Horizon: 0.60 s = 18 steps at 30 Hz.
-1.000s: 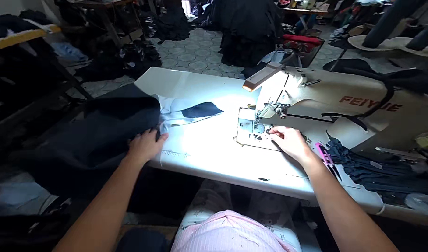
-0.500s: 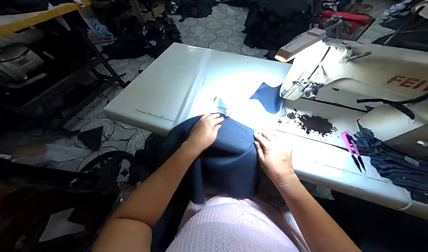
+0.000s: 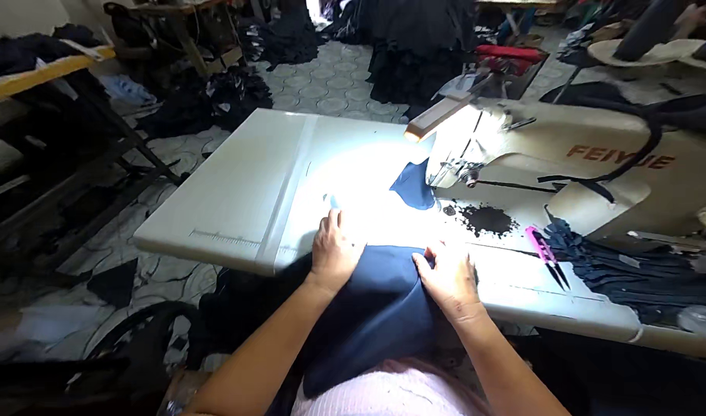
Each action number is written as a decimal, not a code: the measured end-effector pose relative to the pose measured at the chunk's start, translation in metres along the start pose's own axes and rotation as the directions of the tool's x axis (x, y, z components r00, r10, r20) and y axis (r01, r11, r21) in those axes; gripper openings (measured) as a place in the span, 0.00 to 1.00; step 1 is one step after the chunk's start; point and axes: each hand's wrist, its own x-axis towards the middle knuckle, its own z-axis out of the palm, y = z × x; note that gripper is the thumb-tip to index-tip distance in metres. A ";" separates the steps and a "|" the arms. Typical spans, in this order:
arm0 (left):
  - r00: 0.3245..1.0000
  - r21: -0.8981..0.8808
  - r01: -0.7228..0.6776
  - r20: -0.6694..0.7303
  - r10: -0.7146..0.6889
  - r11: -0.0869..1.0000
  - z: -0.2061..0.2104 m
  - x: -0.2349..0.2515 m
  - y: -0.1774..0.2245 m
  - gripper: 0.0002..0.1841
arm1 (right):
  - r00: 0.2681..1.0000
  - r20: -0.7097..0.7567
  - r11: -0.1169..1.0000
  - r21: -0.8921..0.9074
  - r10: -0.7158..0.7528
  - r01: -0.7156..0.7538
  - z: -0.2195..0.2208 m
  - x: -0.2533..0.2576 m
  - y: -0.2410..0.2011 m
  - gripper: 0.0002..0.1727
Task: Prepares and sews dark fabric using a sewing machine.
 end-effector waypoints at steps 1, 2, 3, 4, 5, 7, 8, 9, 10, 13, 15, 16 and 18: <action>0.999 0.012 0.023 0.025 -0.023 1.000 0.006 0.003 0.005 0.25 | 1.000 0.012 1.000 -0.002 0.003 -0.003 -0.002 0.001 0.000 0.17; 0.995 0.029 0.056 0.076 -0.058 0.998 0.010 0.006 0.008 0.23 | 1.000 0.021 1.000 -0.010 0.007 -0.007 -0.004 0.001 -0.001 0.16; 0.986 0.059 0.086 0.137 -0.094 0.995 0.011 0.011 0.008 0.23 | 0.999 0.037 1.000 -0.020 0.025 -0.024 -0.007 0.001 -0.001 0.16; 0.976 0.085 0.108 0.179 -0.122 0.991 0.010 0.016 0.007 0.22 | 0.998 0.056 0.999 -0.028 0.043 -0.041 -0.010 0.001 0.000 0.15; 0.968 0.101 0.124 0.206 -0.143 0.987 0.008 0.021 0.003 0.21 | 0.995 0.076 0.998 -0.033 0.059 -0.057 -0.013 0.003 0.002 0.15; 0.960 0.101 0.152 0.219 -0.171 0.983 0.001 0.028 -0.007 0.20 | 0.990 0.108 0.996 -0.031 0.092 -0.089 -0.019 0.005 0.005 0.14; 0.959 0.088 0.175 0.209 -0.190 0.981 -0.003 0.029 -0.011 0.19 | 0.989 0.101 0.994 -0.024 0.108 -0.107 -0.020 0.005 0.007 0.14; 0.962 0.075 0.193 0.182 -0.204 0.978 -0.007 0.029 -0.015 0.18 | 0.990 0.077 0.992 -0.025 0.122 -0.121 -0.019 0.005 0.008 0.15; 0.960 0.084 0.212 0.169 -0.223 0.974 -0.010 0.027 -0.019 0.17 | 0.985 0.084 0.988 -0.049 0.149 -0.145 -0.018 0.004 0.008 0.20; 0.920 0.081 0.271 0.272 -0.283 0.959 -0.028 0.020 -0.027 0.18 | 0.970 0.105 0.973 -0.093 0.219 -0.210 -0.015 0.002 0.006 0.26; 0.889 0.035 0.274 0.373 -0.267 0.961 -0.039 0.018 -0.035 0.17 | 0.971 0.097 0.973 -0.095 0.220 -0.211 -0.013 0.002 0.002 0.22; 0.885 -0.006 0.276 0.392 -0.252 0.961 -0.044 0.018 -0.040 0.15 | 0.976 0.083 0.976 -0.095 0.202 -0.194 -0.011 0.001 0.001 0.20; 0.908 -0.117 0.316 0.325 -0.265 0.941 -0.049 0.019 -0.054 0.12 | 0.984 0.064 0.981 -0.115 0.166 -0.158 -0.008 0.000 0.000 0.20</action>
